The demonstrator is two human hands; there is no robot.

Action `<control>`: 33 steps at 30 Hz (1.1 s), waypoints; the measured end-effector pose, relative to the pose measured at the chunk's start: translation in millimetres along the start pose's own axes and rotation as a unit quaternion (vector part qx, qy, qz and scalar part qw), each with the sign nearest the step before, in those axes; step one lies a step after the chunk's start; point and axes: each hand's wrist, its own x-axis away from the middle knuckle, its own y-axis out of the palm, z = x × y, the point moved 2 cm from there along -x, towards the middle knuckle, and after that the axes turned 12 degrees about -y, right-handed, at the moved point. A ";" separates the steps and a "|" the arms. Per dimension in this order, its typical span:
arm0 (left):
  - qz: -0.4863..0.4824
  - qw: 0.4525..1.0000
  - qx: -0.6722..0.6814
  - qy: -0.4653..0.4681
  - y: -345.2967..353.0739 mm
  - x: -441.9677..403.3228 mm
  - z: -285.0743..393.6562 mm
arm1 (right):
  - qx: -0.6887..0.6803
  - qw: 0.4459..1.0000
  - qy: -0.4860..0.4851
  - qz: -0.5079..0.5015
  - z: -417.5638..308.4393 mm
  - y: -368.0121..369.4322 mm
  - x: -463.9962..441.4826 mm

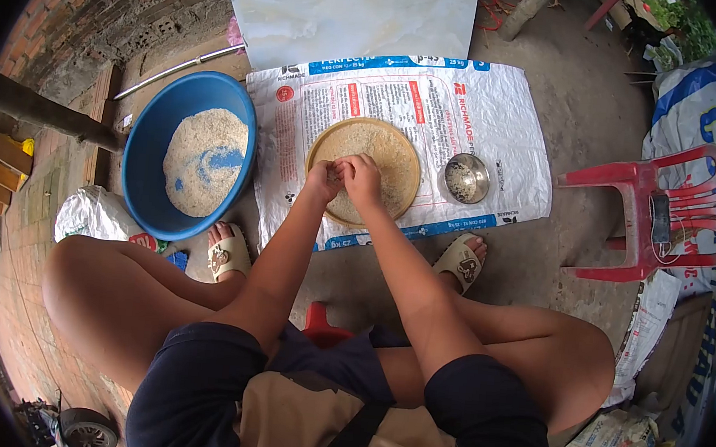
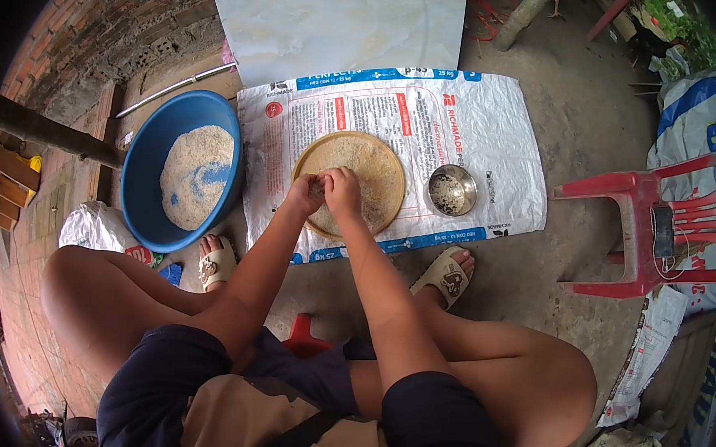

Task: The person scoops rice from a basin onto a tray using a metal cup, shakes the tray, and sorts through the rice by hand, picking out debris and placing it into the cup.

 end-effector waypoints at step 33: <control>0.012 0.978 -0.154 0.142 65.0 36.3 1.8 | -0.320 0.826 0.389 0.251 14.0 22.6 -37.6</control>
